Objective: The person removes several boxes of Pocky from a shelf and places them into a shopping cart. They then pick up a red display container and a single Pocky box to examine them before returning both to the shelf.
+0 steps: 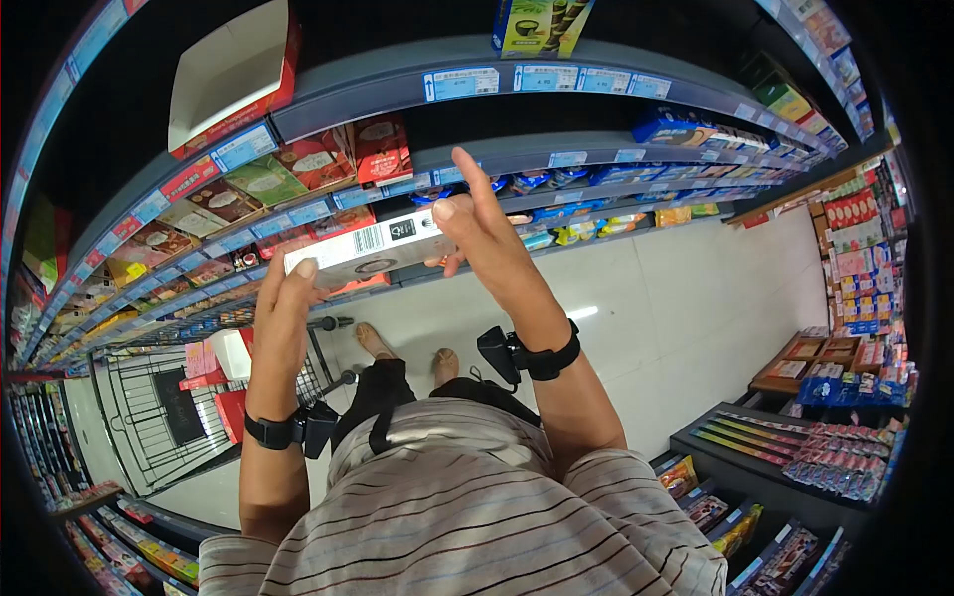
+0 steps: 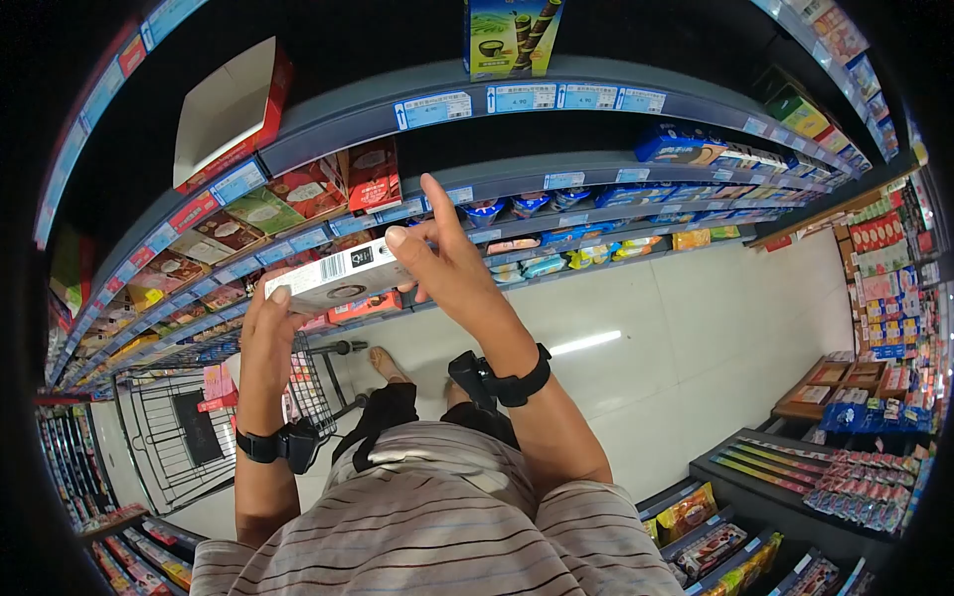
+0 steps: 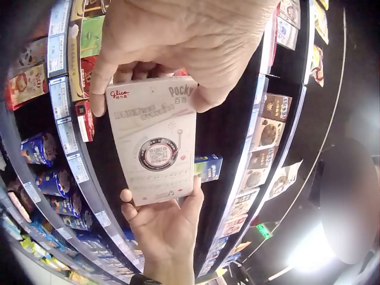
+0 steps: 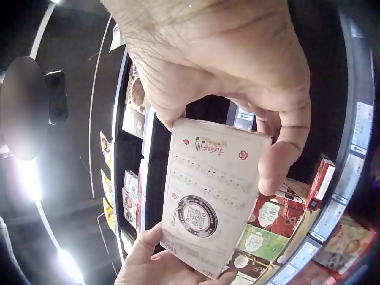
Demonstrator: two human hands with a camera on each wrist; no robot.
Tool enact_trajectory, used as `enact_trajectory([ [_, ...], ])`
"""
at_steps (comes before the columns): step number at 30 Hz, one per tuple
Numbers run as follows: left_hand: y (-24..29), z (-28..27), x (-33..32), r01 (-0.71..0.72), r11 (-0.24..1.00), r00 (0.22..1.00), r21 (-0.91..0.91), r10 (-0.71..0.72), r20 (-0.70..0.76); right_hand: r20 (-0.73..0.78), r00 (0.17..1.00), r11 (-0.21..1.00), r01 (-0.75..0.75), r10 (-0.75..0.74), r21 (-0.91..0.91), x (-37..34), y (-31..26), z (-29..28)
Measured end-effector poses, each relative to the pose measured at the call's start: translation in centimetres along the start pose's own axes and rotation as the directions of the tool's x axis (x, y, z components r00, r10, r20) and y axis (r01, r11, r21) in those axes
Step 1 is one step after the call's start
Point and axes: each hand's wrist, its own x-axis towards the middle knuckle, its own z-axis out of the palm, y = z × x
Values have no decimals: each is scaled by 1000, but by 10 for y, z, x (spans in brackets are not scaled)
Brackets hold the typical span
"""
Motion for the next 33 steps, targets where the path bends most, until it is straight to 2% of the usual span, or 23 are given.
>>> enact_trajectory([
  [11, -6, 17, 14, 29, 998, 998, -59, -25, 62, -52, 999, 999, 9, -7, 37, 6, 8, -17],
  [14, -5, 22, 18, 24, 1000, 999, 11, -24, 46, -67, 998, 999, 6, -4, 43, 9, 11, -20],
  [23, -10, 19, 25, 73, 997, 997, -23, -72, 27, -43, 999, 999, -23, 25, 45, 15, 8, -24],
  [29, -8, 19, 25, 41, 998, 999, -41, -42, -4, -17, 999, 999, -40, 41, 29, 18, 4, -21],
  [33, -10, 14, 24, 66, 997, 996, 29, -64, -64, 11, 998, 996, -62, 61, 65, 19, 3, -20],
])
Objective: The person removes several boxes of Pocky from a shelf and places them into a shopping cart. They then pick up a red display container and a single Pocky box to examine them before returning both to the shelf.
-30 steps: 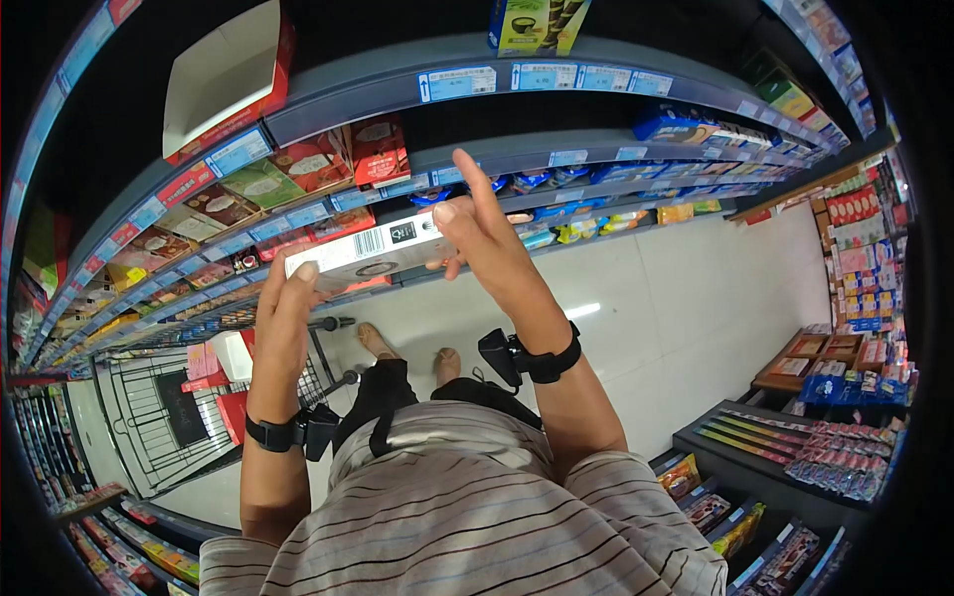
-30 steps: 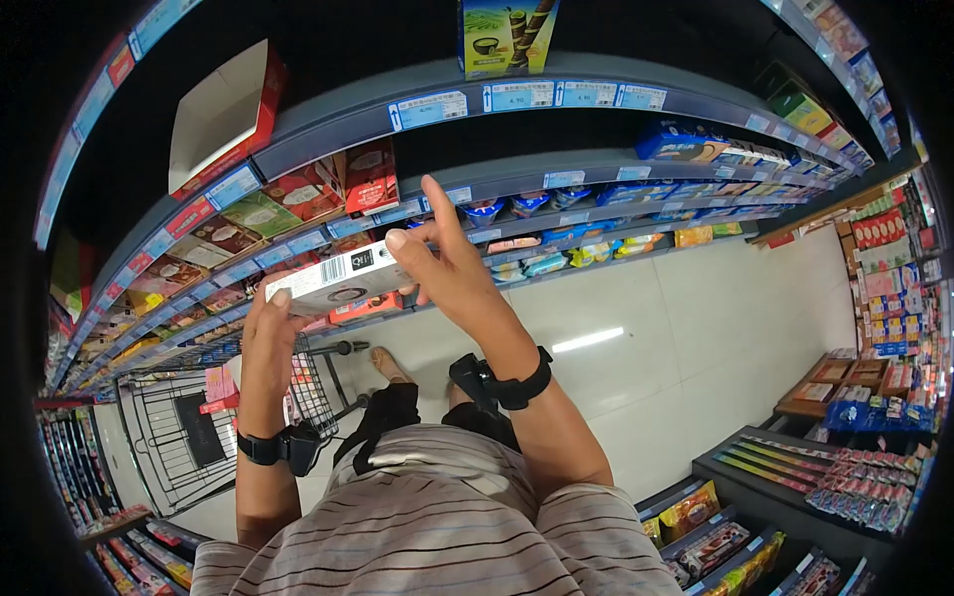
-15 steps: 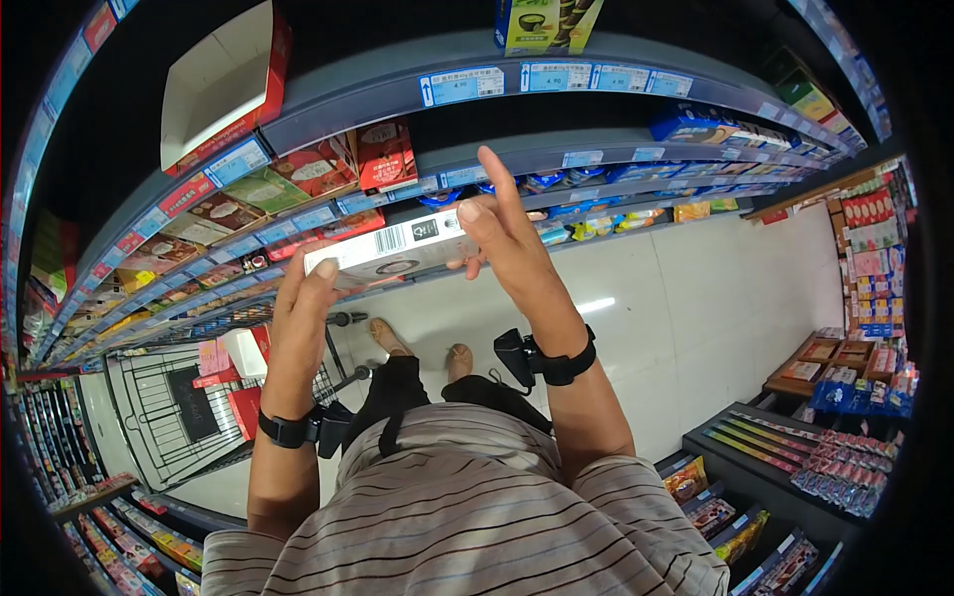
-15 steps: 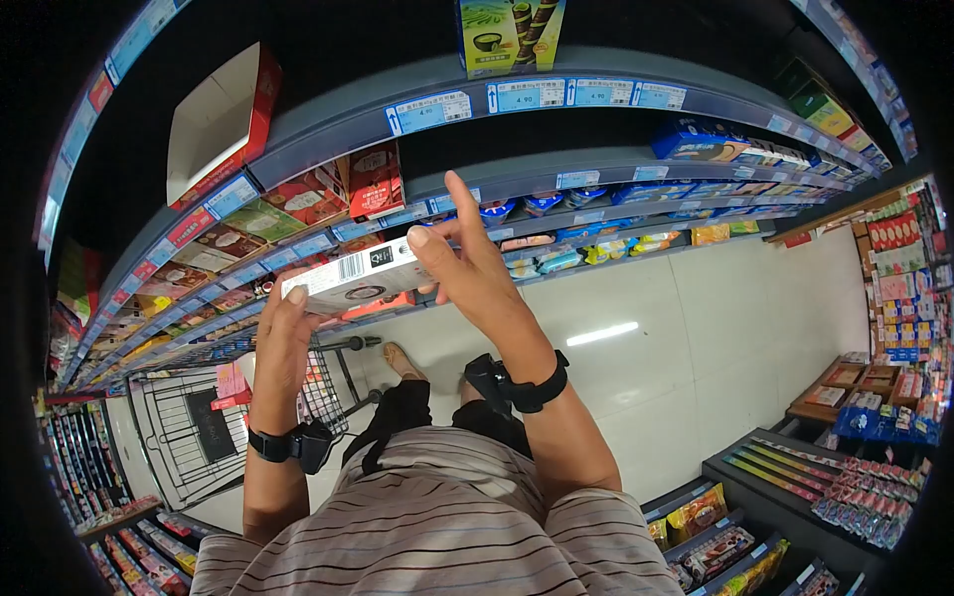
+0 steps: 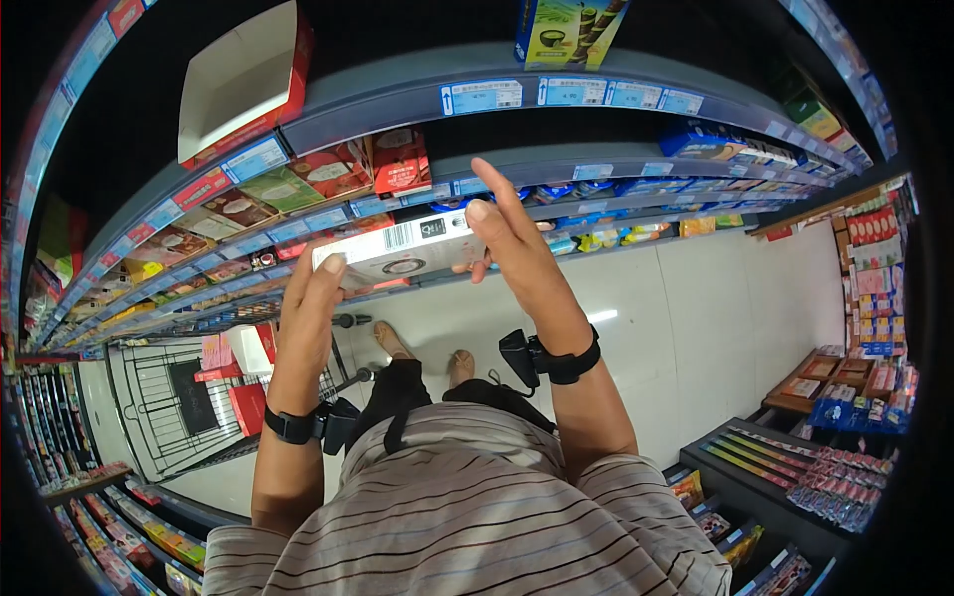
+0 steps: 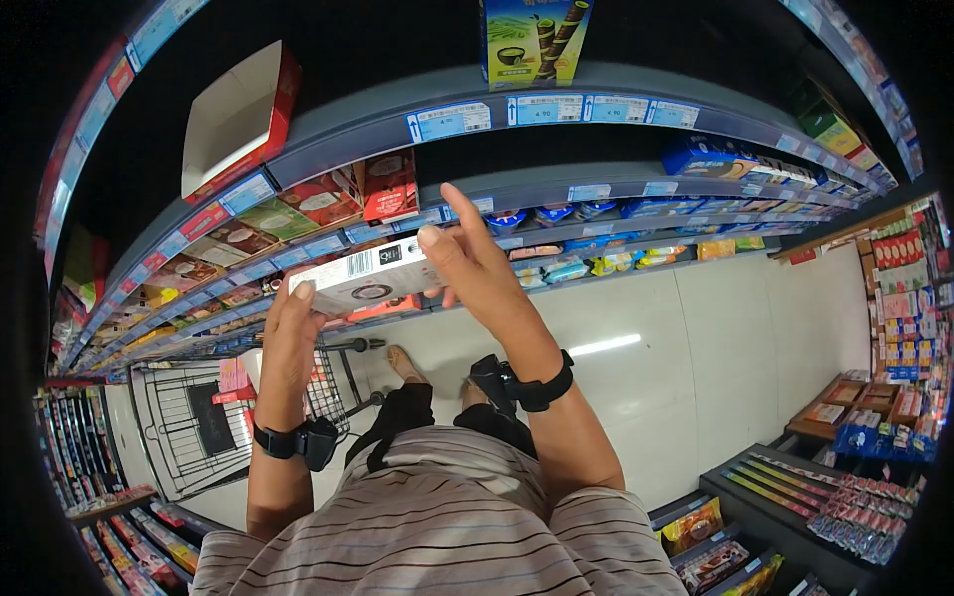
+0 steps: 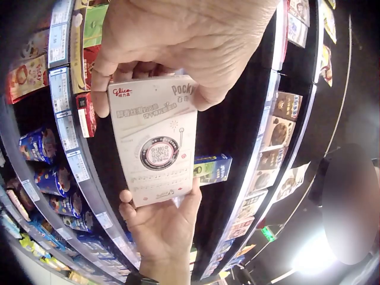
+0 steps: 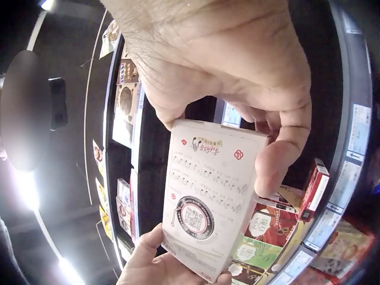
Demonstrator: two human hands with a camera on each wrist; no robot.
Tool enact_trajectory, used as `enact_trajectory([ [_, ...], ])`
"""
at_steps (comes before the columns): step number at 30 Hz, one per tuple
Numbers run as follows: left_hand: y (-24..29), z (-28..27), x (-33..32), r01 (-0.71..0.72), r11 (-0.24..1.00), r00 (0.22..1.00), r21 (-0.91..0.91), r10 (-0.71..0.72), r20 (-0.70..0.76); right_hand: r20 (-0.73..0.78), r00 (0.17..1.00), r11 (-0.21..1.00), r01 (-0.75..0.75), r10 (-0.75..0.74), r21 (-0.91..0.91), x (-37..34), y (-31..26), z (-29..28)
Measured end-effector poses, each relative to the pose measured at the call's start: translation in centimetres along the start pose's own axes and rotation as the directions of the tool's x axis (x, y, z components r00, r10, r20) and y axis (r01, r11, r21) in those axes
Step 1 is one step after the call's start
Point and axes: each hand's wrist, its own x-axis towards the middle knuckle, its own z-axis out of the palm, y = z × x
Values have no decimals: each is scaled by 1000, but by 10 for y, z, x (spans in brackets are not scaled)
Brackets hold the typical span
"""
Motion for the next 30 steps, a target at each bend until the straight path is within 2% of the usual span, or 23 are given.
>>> enact_trajectory([
  [2, -3, -3, 0, 39, 999, 998, -14, -40, -41, -8, 1000, 1000, -7, 7, 16, 0, 0, 2],
  [5, 0, -2, -2, 25, 998, 999, -54, -26, -19, 1, 999, 998, -55, 55, 11, 1, -2, 4],
  [8, 15, 2, -7, 15, 995, 997, -101, -8, 77, 1, 999, 998, -54, 54, -15, 1, 2, 10],
  [11, -1, -14, -5, -5, 1000, 999, -26, 4, -41, 52, 997, 997, -56, 59, -44, 3, 2, 16],
  [15, 11, -27, -12, -116, 993, 993, -20, 115, -34, 166, 984, 997, -70, 64, 27, 7, 2, 37],
  [20, 12, -51, -21, -196, 977, 974, 78, 203, -103, 248, 967, 996, -37, 55, -79, 13, -2, 67],
  [21, 12, -59, -24, -146, 985, 981, 95, 156, -112, 263, 963, 994, -22, 51, -110, 15, -1, 72],
  [25, 6, -77, -32, -170, 982, 970, 84, 181, -164, 313, 946, 989, -36, 79, -141, 22, -5, 94],
  [28, 5, -79, -35, -153, 987, 964, -44, 139, -228, 328, 940, 989, -53, 96, -138, 28, -4, 106],
  [30, 6, -84, -34, -152, 987, 960, -54, 134, -246, 329, 939, 991, -62, 99, -121, 33, -4, 112],
])
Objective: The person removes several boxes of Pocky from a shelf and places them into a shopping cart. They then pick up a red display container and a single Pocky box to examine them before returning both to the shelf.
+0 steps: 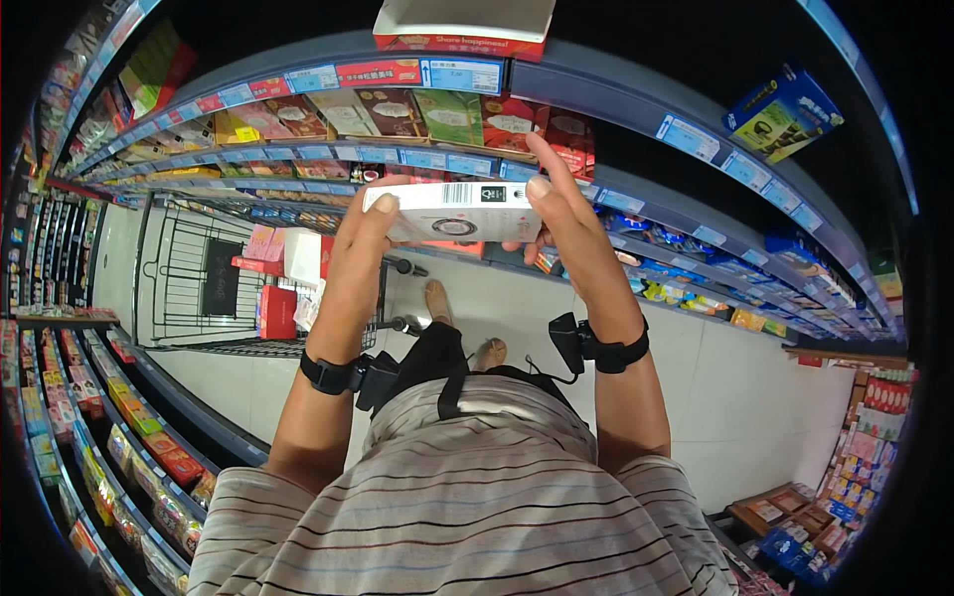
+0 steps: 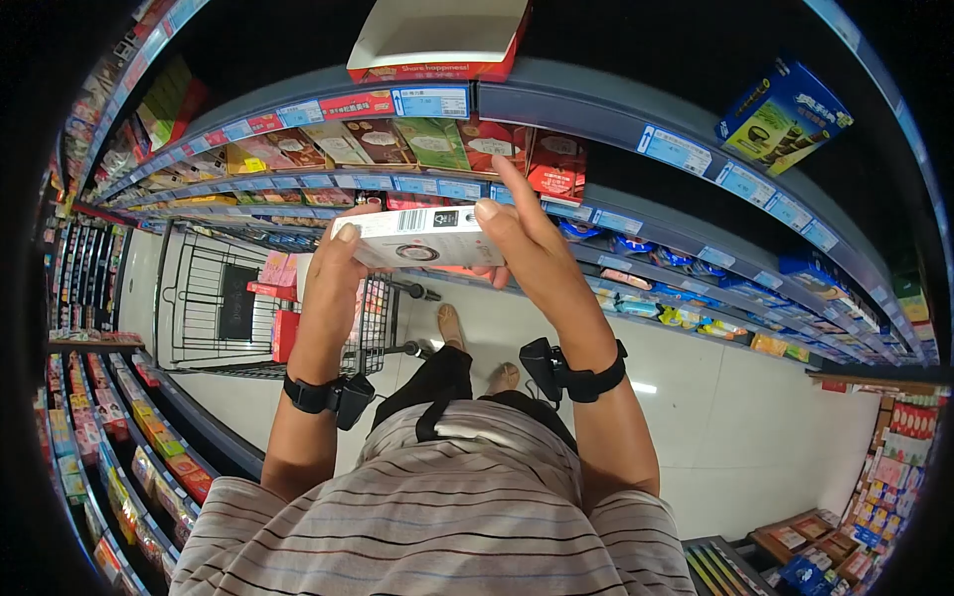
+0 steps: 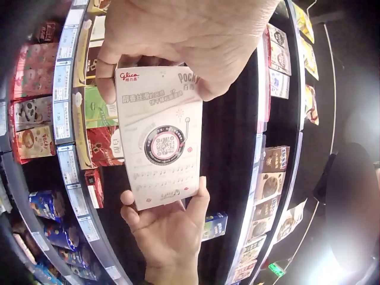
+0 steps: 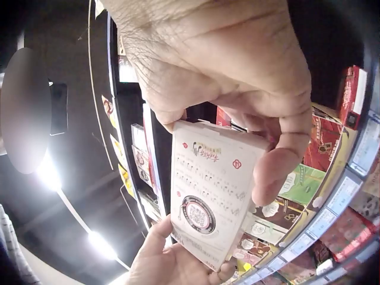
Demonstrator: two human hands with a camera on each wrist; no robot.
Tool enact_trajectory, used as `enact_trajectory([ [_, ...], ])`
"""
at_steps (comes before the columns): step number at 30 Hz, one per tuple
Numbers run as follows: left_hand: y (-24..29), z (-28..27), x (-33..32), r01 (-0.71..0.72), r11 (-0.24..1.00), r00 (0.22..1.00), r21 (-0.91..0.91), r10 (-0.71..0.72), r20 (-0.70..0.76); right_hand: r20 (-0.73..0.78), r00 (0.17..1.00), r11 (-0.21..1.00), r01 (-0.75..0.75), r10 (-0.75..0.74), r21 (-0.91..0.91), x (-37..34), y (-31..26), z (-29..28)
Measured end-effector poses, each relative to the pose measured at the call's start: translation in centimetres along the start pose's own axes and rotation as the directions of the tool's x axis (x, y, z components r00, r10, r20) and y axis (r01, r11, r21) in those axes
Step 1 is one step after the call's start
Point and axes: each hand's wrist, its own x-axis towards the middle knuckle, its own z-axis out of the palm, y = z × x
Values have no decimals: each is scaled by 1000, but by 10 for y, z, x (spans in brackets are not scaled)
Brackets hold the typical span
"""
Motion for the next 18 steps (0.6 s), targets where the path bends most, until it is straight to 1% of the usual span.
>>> enact_trajectory([
  [3, 1, -6, 3, -4, 1000, 1000, -17, 4, -10, 16, 1000, 998, 16, -15, -63, 12, 1, 6],
  [6, 0, -13, 9, -14, 1000, 1000, -22, 13, -14, 9, 1000, 1000, 26, -26, -11, 22, 5, 10],
  [12, -2, -23, 22, -15, 998, 1000, -54, 14, -17, 13, 1000, 1000, 10, -10, -11, 37, 0, 16],
  [15, 2, -24, 27, -13, 999, 1000, -52, 12, -24, 10, 1000, 994, 28, -27, -101, 45, 2, 19],
  [18, 4, -26, 30, -18, 999, 1000, -45, 17, -25, 12, 1000, 992, 20, -18, -127, 49, 3, 20],
])
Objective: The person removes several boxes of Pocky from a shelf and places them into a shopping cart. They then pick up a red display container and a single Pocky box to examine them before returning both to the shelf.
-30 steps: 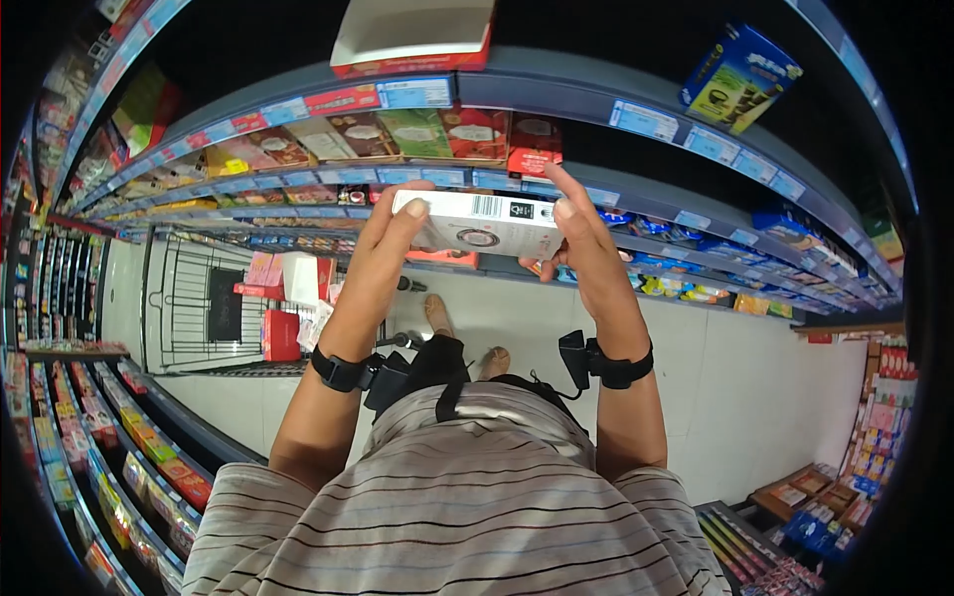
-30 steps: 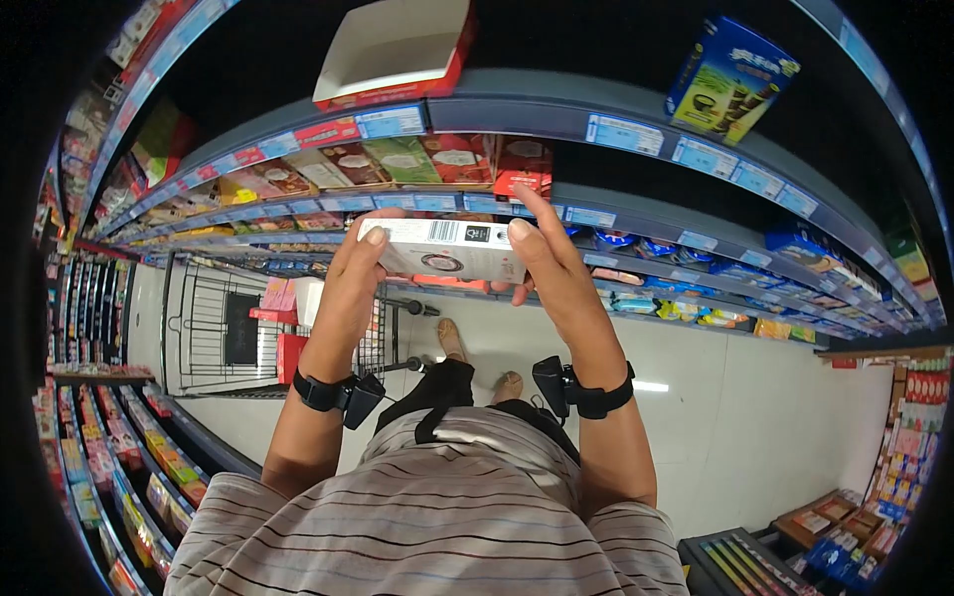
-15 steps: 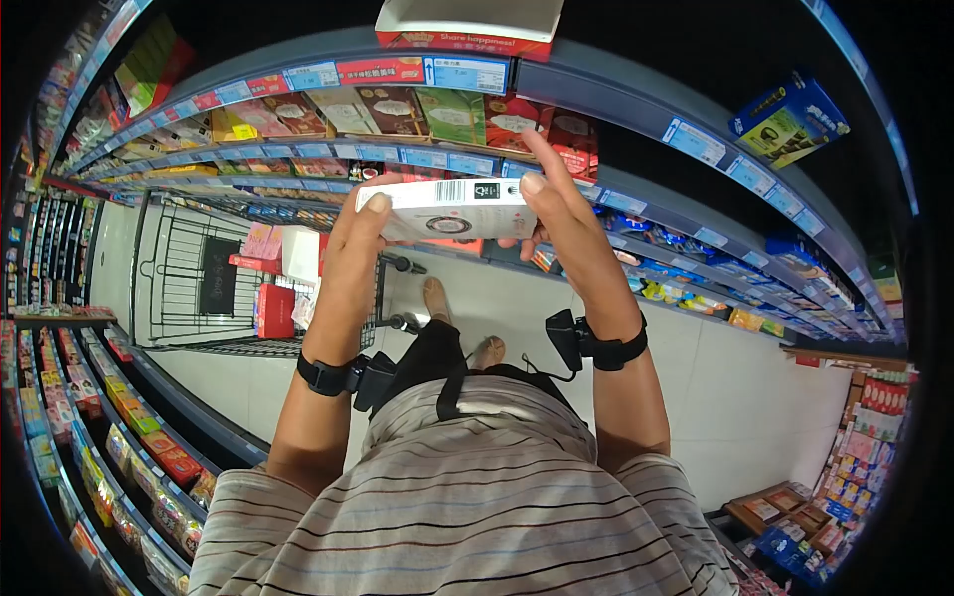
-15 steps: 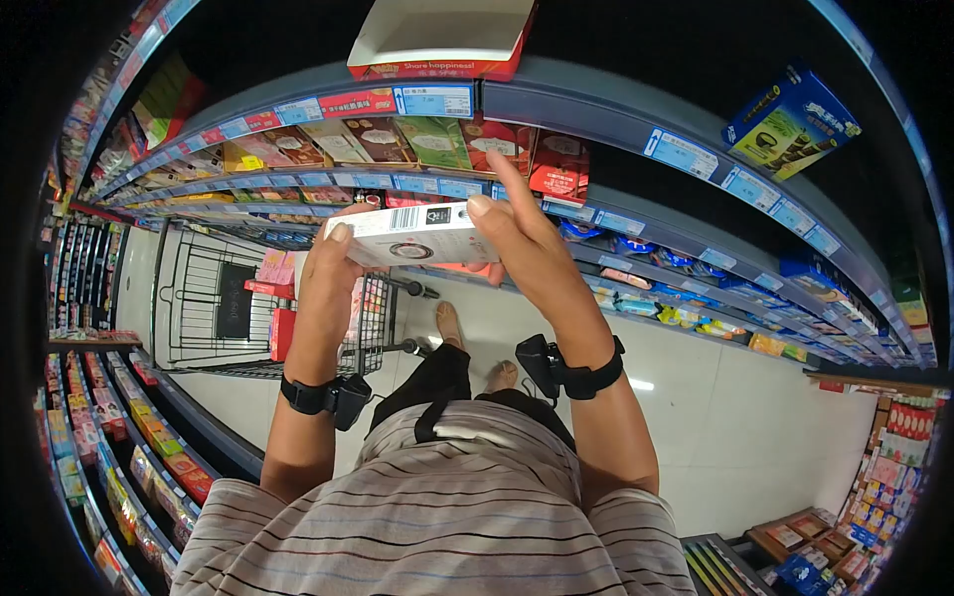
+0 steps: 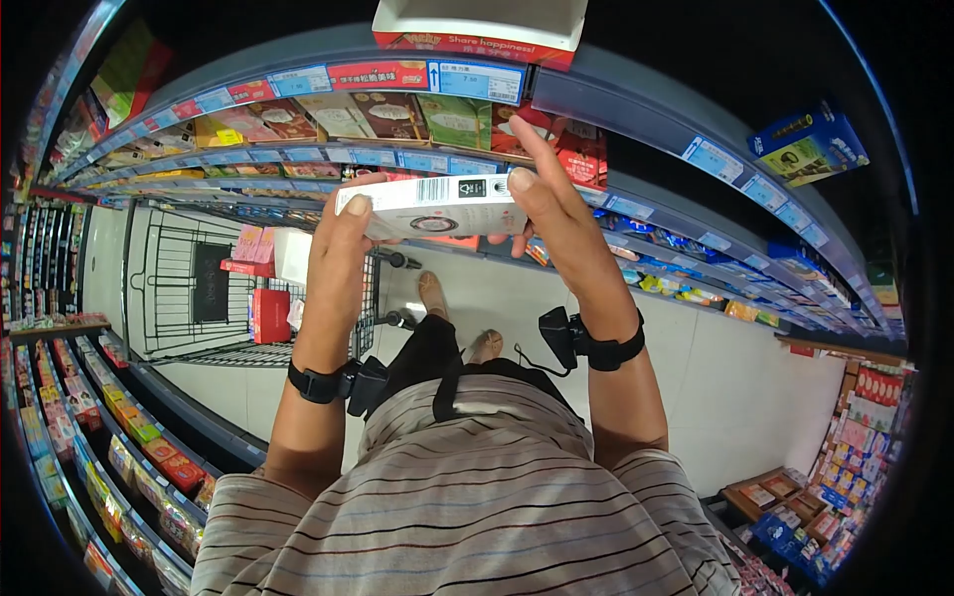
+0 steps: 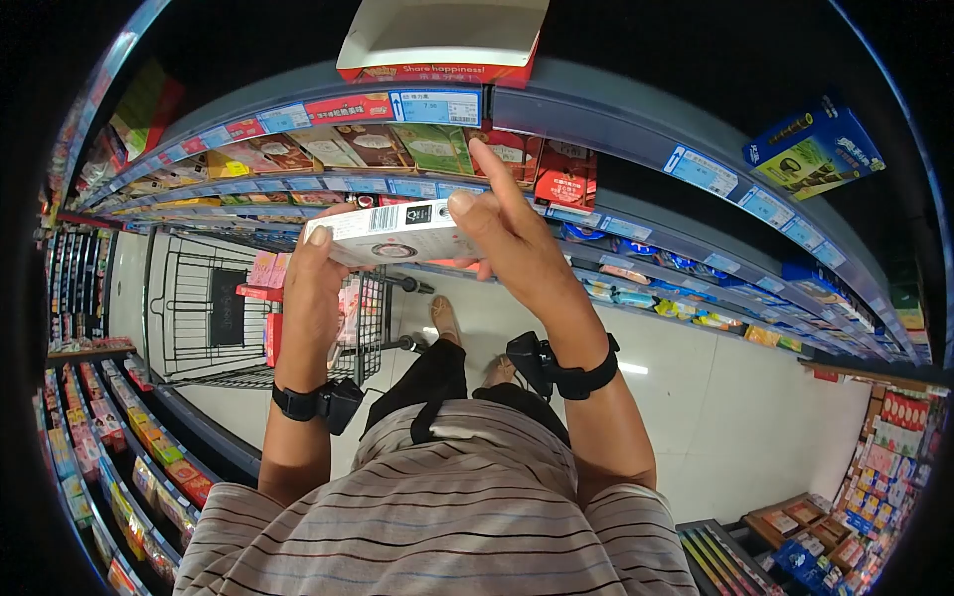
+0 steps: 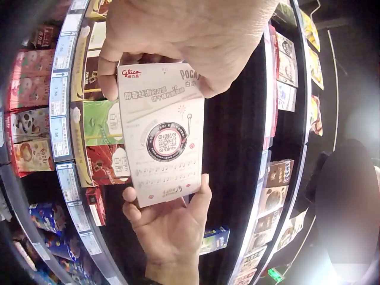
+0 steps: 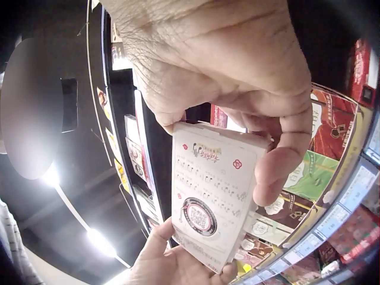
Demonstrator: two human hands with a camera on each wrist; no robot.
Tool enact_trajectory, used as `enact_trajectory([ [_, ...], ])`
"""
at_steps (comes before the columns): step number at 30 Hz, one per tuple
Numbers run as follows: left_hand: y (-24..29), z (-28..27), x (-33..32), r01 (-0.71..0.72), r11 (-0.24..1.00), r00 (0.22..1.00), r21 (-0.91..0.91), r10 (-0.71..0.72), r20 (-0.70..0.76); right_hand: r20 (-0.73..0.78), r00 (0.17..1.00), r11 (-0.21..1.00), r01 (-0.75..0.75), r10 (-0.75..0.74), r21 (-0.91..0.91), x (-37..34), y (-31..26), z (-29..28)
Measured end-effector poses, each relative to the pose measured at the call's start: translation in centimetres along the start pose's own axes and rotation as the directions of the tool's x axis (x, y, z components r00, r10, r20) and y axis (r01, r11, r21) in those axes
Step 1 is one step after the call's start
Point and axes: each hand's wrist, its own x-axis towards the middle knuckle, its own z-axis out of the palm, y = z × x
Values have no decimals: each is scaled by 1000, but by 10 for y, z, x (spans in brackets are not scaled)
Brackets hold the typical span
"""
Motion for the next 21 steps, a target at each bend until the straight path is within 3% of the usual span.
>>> enact_trajectory([
  [3, -3, -4, 5, -2, 1000, 1000, 1, 2, 1, -3, 1000, 996, 2, -2, 90, 1, 3, 1],
  [21, 1, -9, 15, -1, 1000, 1000, -6, 1, 19, -39, 999, 996, 1, 3, 84, 6, 6, 6],
])
